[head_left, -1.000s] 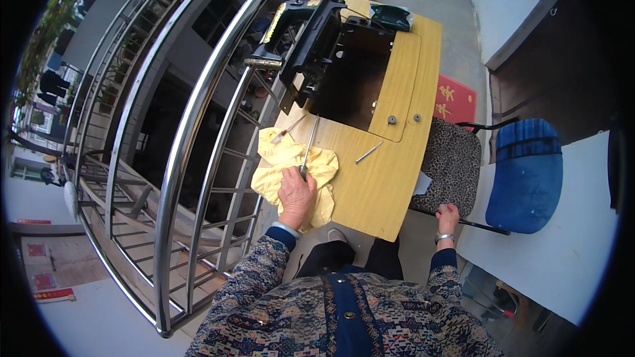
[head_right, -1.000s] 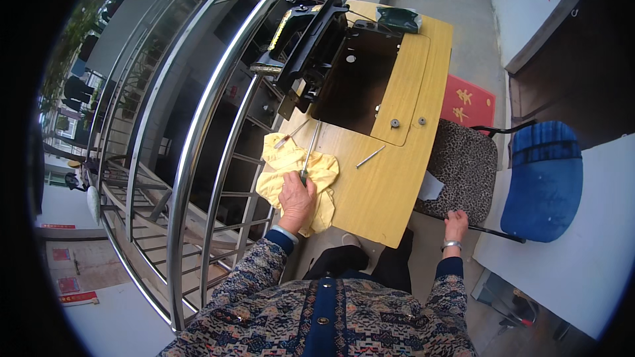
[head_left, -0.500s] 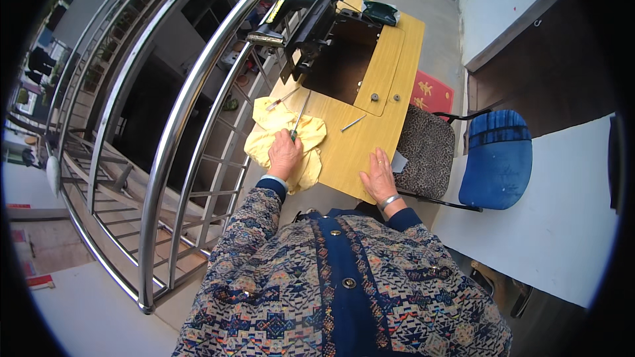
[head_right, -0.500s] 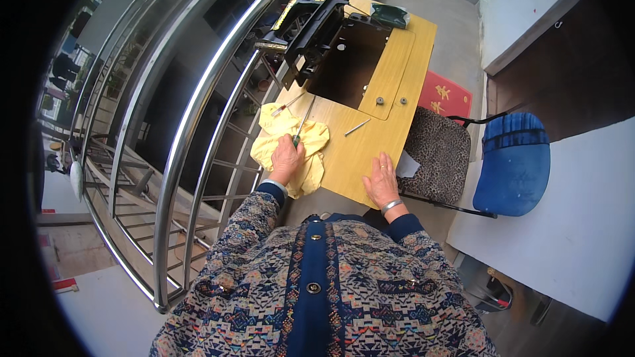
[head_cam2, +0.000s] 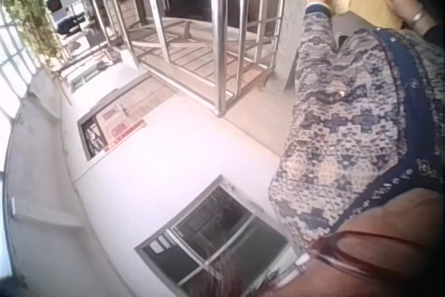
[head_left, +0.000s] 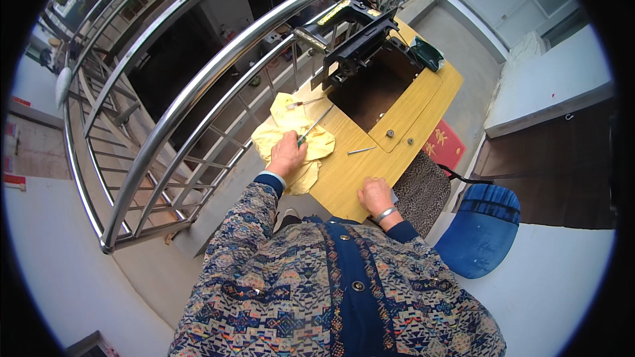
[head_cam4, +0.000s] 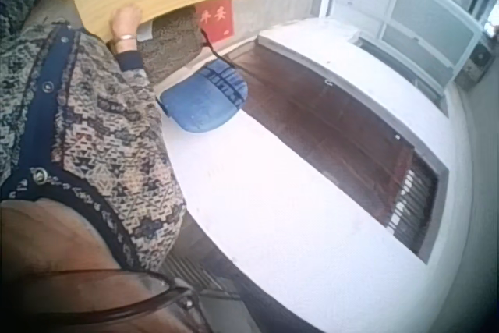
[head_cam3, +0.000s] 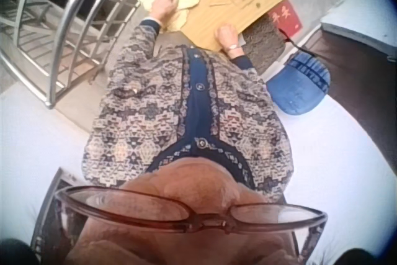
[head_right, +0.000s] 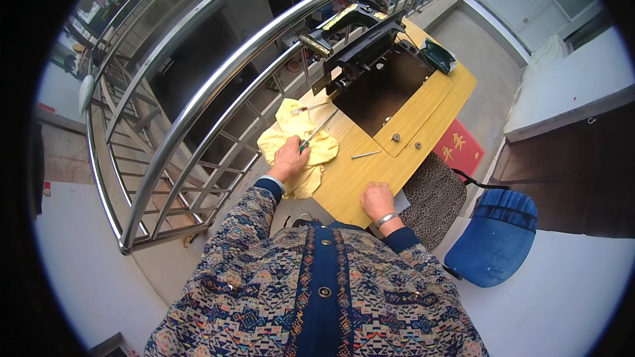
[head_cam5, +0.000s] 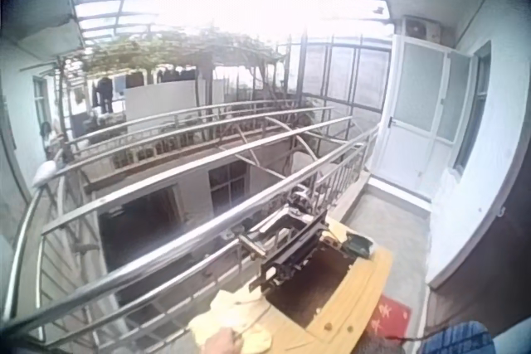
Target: The person repairs a sewing machine by inserting a needle and tightening screws with a screwdriver. They manipulate the needle and screwdriver to adjust components under the presser foot area.
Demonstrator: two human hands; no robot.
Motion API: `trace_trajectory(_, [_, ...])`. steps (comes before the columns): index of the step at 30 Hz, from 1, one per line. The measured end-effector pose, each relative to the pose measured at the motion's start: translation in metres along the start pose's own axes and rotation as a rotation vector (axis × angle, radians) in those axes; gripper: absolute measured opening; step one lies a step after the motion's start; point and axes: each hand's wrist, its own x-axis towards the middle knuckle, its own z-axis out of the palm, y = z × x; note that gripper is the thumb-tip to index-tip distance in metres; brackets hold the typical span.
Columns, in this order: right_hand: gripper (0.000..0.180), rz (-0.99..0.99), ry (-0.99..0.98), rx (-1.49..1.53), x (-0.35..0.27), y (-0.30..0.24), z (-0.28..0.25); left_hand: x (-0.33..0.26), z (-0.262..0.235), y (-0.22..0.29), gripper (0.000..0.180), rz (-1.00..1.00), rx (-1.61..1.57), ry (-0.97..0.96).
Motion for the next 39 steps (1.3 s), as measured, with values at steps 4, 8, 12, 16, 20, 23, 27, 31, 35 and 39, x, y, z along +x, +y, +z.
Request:
trace_trajectory(4, [0.025,-0.069,-0.086,0.022,0.016,0.004,-0.020,0.000,0.004,0.001,0.031,-0.020,0.006,0.044])
trace_trajectory(8, [0.024,-0.005,0.009,0.255,0.052,-0.004,-0.041,0.001,0.007,-0.001,0.029,-0.027,-0.001,0.056])
trace_trajectory(12, [0.025,-0.070,0.204,0.296,0.111,-0.017,-0.040,0.002,0.008,-0.004,0.027,-0.013,-0.047,0.062])
trace_trajectory(16, [0.034,-0.125,0.326,0.239,0.169,-0.026,-0.012,-0.004,0.007,-0.008,0.029,0.063,-0.093,0.122])
trace_trajectory(20, [0.040,-0.048,0.339,0.245,0.200,-0.027,0.018,-0.007,0.006,-0.008,0.029,0.123,-0.098,0.145])
trace_trajectory(23, [0.039,0.002,0.299,0.244,0.208,-0.026,0.029,-0.007,0.004,-0.006,0.030,0.124,-0.095,0.181])
trace_trajectory(27, [0.040,0.006,0.259,0.233,0.207,-0.026,0.023,-0.007,-0.002,0.000,0.029,0.115,-0.105,0.236])
trace_trajectory(31, [0.042,-0.031,0.324,0.296,0.197,-0.008,-0.005,0.003,-0.007,0.013,0.023,0.229,-0.219,0.381])
trace_trajectory(35, [0.041,0.065,0.402,0.266,0.195,0.056,-0.039,0.032,0.005,0.035,0.018,0.215,-0.580,0.335])
trace_trajectory(39, [0.045,0.150,0.434,0.039,0.212,0.149,-0.055,0.077,0.033,0.060,0.031,-0.018,-0.997,0.140])
